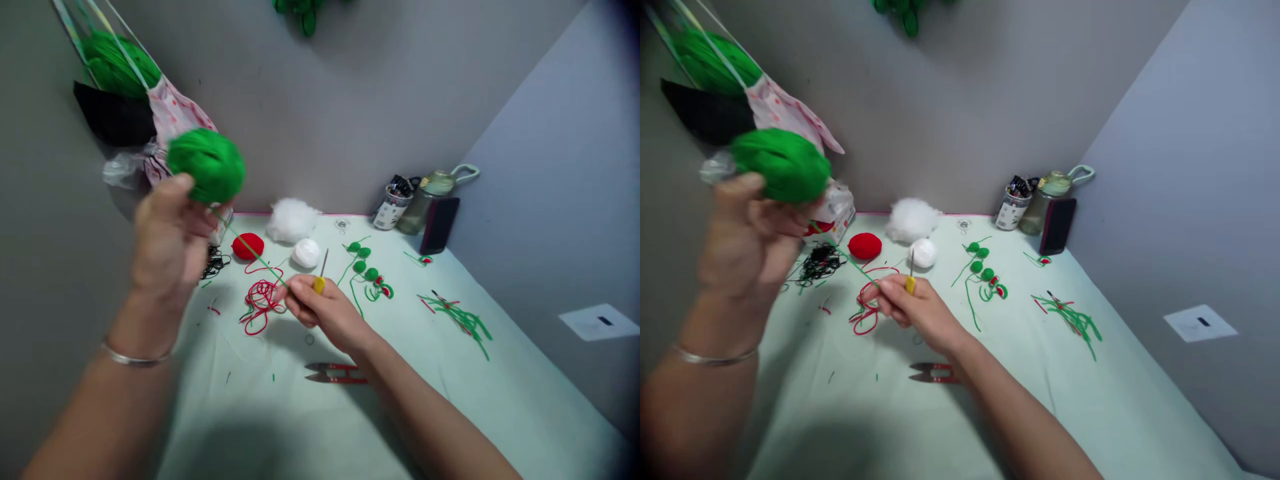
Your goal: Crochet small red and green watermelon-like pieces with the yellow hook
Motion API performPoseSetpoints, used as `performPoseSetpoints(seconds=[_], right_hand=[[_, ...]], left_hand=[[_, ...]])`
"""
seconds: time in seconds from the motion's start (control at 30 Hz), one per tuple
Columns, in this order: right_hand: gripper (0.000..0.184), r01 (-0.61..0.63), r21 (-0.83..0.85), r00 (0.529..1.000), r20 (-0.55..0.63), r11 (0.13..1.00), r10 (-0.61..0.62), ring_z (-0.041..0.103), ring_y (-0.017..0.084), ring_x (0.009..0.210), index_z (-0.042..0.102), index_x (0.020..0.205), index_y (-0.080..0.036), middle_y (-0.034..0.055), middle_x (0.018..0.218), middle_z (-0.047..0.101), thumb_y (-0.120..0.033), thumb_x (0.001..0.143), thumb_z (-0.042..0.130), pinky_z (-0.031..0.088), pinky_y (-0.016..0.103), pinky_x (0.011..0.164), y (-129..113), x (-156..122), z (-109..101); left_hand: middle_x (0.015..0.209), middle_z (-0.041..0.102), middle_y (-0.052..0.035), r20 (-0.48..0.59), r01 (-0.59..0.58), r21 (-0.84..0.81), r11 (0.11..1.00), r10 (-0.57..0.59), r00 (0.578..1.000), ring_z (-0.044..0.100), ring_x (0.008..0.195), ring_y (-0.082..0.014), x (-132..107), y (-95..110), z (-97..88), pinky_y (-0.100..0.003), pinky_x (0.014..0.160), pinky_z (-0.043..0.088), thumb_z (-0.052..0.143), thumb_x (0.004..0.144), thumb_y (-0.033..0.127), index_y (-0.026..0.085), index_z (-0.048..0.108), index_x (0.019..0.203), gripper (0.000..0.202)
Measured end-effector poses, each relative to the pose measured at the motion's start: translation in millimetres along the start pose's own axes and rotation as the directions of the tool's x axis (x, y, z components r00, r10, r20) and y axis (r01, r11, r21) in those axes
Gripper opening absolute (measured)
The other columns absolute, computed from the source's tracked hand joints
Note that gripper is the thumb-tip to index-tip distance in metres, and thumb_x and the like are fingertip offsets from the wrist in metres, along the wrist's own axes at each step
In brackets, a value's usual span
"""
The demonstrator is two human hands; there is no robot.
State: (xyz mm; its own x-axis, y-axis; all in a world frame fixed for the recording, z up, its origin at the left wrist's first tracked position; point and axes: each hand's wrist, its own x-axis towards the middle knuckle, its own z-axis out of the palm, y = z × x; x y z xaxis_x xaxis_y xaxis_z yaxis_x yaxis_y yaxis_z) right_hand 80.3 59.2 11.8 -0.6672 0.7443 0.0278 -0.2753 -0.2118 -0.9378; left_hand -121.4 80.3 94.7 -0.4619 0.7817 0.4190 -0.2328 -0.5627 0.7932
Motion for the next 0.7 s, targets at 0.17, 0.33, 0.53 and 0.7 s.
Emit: performPoseSetpoints(seconds=[0.17, 0.33, 0.53, 0.7], right_hand=[[0.037, -0.234, -0.062, 0.97, -0.077, 0.97, 0.229, 0.028, 0.004, 0.048, 0.072, 0.087, -0.015, -0.0074, 0.062, 0.048, -0.051, 0.094, 0.073, 0.016, 0.024, 0.047, 17, -53, -32], [0.044, -0.236, -0.052, 0.956, -0.194, 0.97, 0.222, 0.021, 0.005, 0.042, 0.069, 0.078, -0.016, -0.0073, 0.048, 0.046, -0.059, 0.089, 0.076, 0.011, 0.025, 0.043, 9, -107, -68], [0.045, 0.137, 0.049, 0.821, -0.565, 0.989, -0.086, 0.01, 0.008, 0.042, 0.059, 0.063, -0.024, -0.0112, 0.043, 0.024, -0.056, 0.081, 0.086, 0.013, 0.026, 0.042, -13, -145, -95], [0.048, -0.086, 0.032, 0.877, -0.472, 0.996, 0.09, 0.016, 0.009, 0.044, 0.06, 0.066, -0.022, -0.0101, 0.04, 0.029, -0.062, 0.081, 0.082, 0.017, 0.027, 0.045, -1, -128, -86]], left_hand=[[0.101, 0.076, 0.0052, -0.146, -0.133, 0.106, 0.985, 0.147, 0.978, 0.067, 0.122, -0.0224, 31, 5, -55.5, -0.044, 0.088, 0.057, 0.071, 0.085, 0.027, 0.029, 0.064, 0.081, 0.009], [0.072, 0.052, 0.0088, -0.287, -0.023, 0.232, 0.972, 0.091, 0.954, 0.063, 0.074, -0.0124, 35, -56, -70.7, -0.038, 0.079, 0.058, 0.07, 0.075, 0.021, 0.024, 0.048, 0.079, 0.023], [0.076, 0.052, 0.0079, -0.209, 0.209, 0.316, 0.925, -0.147, 0.967, 0.061, 0.077, -0.0135, 19, -121, -64.9, -0.032, 0.075, 0.056, 0.083, 0.07, 0.03, 0.024, 0.05, 0.08, 0.034], [0.077, 0.053, 0.0055, -0.144, 0.268, 0.395, 0.879, -0.23, 0.963, 0.061, 0.077, -0.0162, 28, -133, -53.1, -0.032, 0.074, 0.054, 0.083, 0.073, 0.041, 0.025, 0.049, 0.08, 0.039]])
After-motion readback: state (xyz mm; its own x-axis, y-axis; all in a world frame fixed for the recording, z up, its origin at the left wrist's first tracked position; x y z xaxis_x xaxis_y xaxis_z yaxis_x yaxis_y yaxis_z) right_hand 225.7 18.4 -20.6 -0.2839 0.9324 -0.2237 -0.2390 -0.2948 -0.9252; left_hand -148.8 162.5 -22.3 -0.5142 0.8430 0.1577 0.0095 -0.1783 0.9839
